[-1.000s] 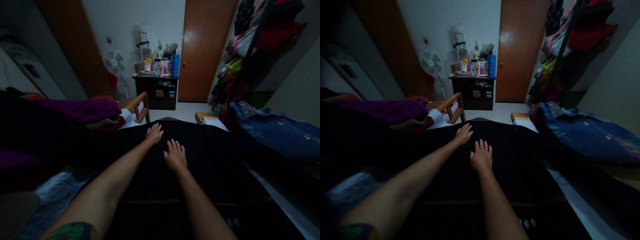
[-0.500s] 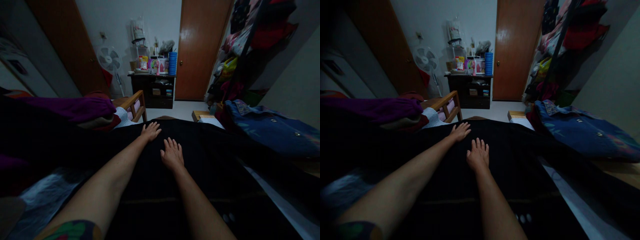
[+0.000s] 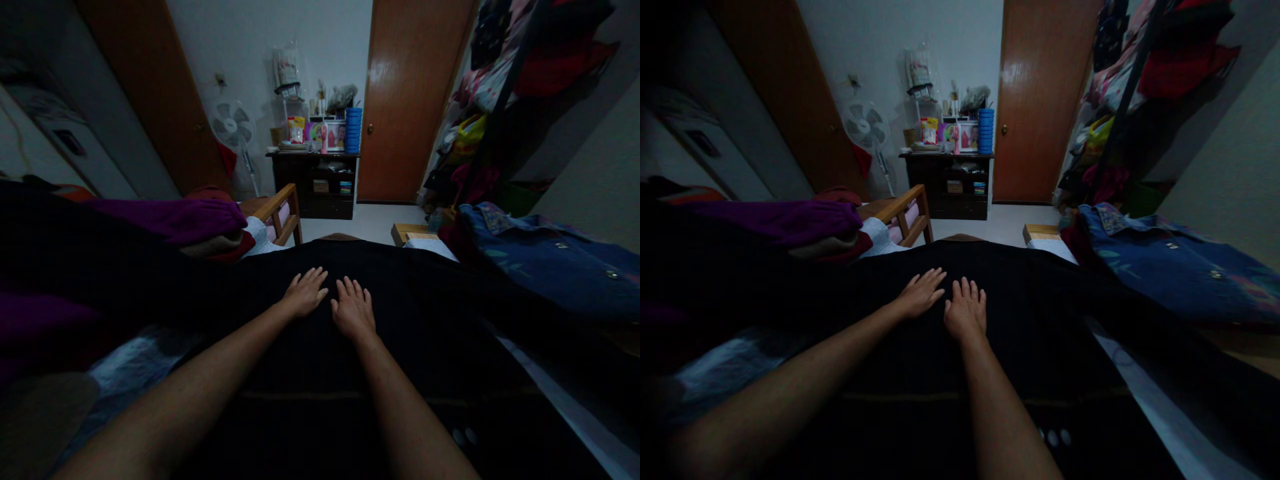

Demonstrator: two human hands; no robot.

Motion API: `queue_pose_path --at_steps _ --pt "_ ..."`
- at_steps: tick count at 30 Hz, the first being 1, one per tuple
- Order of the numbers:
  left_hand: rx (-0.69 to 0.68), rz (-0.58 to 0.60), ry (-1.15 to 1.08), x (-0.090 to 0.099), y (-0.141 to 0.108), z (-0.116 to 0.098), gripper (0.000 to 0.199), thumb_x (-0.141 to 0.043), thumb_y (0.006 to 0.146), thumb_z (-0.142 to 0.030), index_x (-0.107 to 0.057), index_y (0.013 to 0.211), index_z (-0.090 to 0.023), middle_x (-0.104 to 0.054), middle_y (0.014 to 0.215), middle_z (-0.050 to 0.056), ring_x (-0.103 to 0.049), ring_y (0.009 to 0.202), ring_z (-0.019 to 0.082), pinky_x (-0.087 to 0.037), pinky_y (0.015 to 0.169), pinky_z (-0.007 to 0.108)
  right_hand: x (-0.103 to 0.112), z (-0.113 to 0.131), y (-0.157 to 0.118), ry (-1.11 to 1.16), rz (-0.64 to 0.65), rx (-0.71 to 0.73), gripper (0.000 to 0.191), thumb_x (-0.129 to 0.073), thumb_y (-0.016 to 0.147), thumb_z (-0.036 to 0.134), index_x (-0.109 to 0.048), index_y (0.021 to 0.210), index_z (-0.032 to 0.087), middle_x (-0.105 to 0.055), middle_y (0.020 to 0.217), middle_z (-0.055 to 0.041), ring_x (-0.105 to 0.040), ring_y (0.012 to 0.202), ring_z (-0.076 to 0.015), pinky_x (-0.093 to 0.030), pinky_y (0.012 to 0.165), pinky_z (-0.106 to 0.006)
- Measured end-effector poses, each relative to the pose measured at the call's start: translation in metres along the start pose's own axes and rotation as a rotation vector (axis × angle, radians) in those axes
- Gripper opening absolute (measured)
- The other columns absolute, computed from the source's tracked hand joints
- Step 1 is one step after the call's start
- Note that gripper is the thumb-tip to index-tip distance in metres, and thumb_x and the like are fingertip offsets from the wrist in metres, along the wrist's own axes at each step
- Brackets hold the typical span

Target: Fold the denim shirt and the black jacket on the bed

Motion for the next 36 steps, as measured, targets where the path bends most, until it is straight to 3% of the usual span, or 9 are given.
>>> queue_pose_path --at_steps 5,10,14,18,20,24,28,32,36 --pt "0.085 -0.060 0.031 -0.003 -0.012 0.034 0.071 -0.020 0.091 -0.066 -0.025 0.150 -0.026 -0.019 0.158 0.007 -0.015 0.145 0.026 -0.016 0.115 0.047 0.000 0.000 0.000 -0.012 -0.005 -0.001 0.059 -0.037 0.092 0.039 -0.032 0.148 0.022 -0.023 0.157 -0.0033 -0.016 0.144 -0.0245 -0.009 0.115 -0.046" --pt "0.229 -0.074 0.076 0.006 -0.011 0.054 0.075 -0.025 0.088 -0.069 -0.028 0.149 -0.025 -0.024 0.156 0.013 -0.020 0.143 0.033 -0.022 0.112 0.047 0.000 0.000 0.001 -0.011 -0.004 -0.004 0.059 -0.037 0.092 0.040 -0.032 0.148 0.022 -0.023 0.157 -0.0033 -0.016 0.144 -0.0244 -0.009 0.115 -0.046" --pt "0.272 -0.004 0.130 0.027 0.000 0.066 0.051 -0.036 0.092 -0.047 -0.046 0.138 -0.026 -0.046 0.145 0.009 -0.043 0.132 0.028 -0.035 0.105 0.043 0.000 0.000 0.001 -0.014 0.002 -0.013 0.060 -0.037 0.091 0.040 -0.031 0.148 0.022 -0.023 0.157 -0.0029 -0.015 0.144 -0.0247 -0.009 0.115 -0.046" --pt "0.359 0.055 0.148 0.042 0.004 0.102 0.042 -0.044 0.087 -0.027 -0.056 0.128 -0.026 -0.060 0.132 0.008 -0.058 0.117 0.025 -0.044 0.095 0.037 0.001 0.000 0.000 -0.018 0.013 -0.013 0.060 -0.036 0.092 0.040 -0.030 0.148 0.022 -0.021 0.158 -0.0026 -0.015 0.144 -0.0237 -0.008 0.115 -0.046" --pt "0.388 0.056 0.163 0.042 0.000 0.119 0.046 -0.045 0.086 -0.024 -0.053 0.131 -0.025 -0.054 0.138 0.009 -0.053 0.124 0.024 -0.043 0.098 0.036 0.000 0.000 -0.001 -0.015 0.026 -0.012 0.060 -0.036 0.091 0.040 -0.030 0.148 0.022 -0.020 0.158 -0.0024 -0.014 0.144 -0.0235 -0.008 0.115 -0.046" --pt "0.397 -0.008 0.200 0.037 -0.012 0.138 0.048 -0.034 0.094 -0.031 -0.041 0.141 -0.021 -0.035 0.152 0.009 -0.029 0.141 0.024 -0.028 0.111 0.041 0.000 0.000 0.000 -0.013 0.022 -0.009 0.060 -0.035 0.092 0.040 -0.030 0.148 0.022 -0.020 0.158 -0.0020 -0.014 0.144 -0.0229 -0.008 0.115 -0.045" --pt "0.372 -0.094 0.242 0.041 -0.019 0.134 0.047 -0.030 0.095 -0.032 -0.043 0.138 -0.018 -0.038 0.150 0.010 -0.027 0.141 0.025 -0.025 0.112 0.041 0.000 0.000 -0.001 -0.005 0.008 -0.005 0.060 -0.036 0.091 0.041 -0.030 0.148 0.023 -0.021 0.158 -0.0019 -0.014 0.144 -0.0229 -0.008 0.115 -0.045" --pt "0.350 -0.194 0.290 0.049 -0.024 0.105 0.044 -0.028 0.093 -0.019 -0.054 0.127 -0.022 -0.044 0.145 0.009 -0.035 0.135 0.024 -0.030 0.107 0.038 0.000 0.000 0.000 -0.007 0.004 -0.011 0.060 -0.037 0.091 0.040 -0.031 0.148 0.022 -0.021 0.158 -0.0027 -0.014 0.144 -0.0236 -0.008 0.114 -0.046" --pt "0.324 -0.139 0.192 0.026 -0.026 0.072 0.046 -0.028 0.096 -0.034 -0.049 0.134 -0.017 -0.046 0.144 0.012 -0.040 0.133 0.023 -0.032 0.107 0.036 0.000 0.001 0.000 -0.009 0.011 -0.007 0.059 -0.037 0.092 0.040 -0.032 0.148 0.022 -0.022 0.157 -0.0039 -0.014 0.144 -0.0237 -0.008 0.114 -0.046"
Point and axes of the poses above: each hand's wrist, its own y-axis towards the middle knuckle, its own x-axis out of the back of the hand, z = x × y, the point moved 9 cm from there along y, towards the middle knuckle
